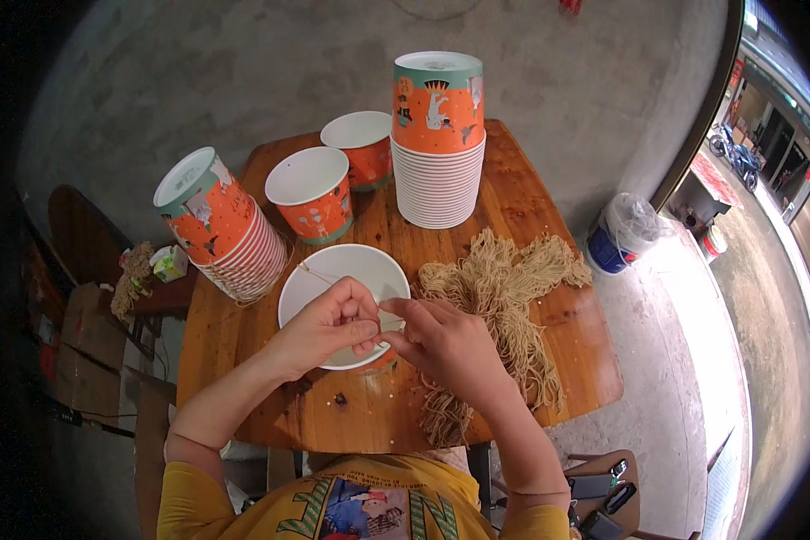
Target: The person is tying bundles of dried fibers and placing them into patterned paper cups on a wooden table.
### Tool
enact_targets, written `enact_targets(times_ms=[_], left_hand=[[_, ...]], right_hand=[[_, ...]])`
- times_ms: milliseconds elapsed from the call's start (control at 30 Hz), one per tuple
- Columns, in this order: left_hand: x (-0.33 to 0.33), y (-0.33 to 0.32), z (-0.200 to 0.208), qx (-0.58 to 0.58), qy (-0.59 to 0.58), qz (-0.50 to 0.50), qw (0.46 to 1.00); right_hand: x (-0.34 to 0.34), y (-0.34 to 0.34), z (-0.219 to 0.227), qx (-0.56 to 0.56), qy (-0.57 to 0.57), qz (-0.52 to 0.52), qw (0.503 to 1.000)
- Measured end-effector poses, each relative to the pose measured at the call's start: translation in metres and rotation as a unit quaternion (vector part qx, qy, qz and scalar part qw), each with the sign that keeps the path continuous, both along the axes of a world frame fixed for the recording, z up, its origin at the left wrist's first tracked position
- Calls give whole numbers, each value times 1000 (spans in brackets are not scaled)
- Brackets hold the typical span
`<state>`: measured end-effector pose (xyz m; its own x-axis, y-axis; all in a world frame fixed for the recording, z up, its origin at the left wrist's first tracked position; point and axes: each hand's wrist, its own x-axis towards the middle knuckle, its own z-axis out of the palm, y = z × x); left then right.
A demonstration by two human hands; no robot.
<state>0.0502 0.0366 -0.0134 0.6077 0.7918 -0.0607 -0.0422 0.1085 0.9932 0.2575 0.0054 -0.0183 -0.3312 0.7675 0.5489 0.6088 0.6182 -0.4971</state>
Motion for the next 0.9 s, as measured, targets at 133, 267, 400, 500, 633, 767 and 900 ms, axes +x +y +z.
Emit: enact_targets(times_ms=[133,267,400,500,633,767,900], left_hand=[[-1,2,-3,2,-5,-10,1000],[-1,2,-4,14,-4,0,1000],[-2,2,-6,36,-3,-6,999],[-3,-1,0,46,21,-2,999],[-9,0,0,46,19,19,999],[-11,1,-1,32,26,40,998],[-8,1,-3,33,75,29,996]], right_hand=[[-4,0,0,33,-1,-5,999],[-6,1,-2,65,-18,-5,998],[-6,1,-6,43,-17,-10,999],[-4,1,-7,27,-28,-19,999],[4,4,-7,-13,17,-6,1000],[8,6,-5,-102,72,2,992],[7,3,15,-281,174,145,933]])
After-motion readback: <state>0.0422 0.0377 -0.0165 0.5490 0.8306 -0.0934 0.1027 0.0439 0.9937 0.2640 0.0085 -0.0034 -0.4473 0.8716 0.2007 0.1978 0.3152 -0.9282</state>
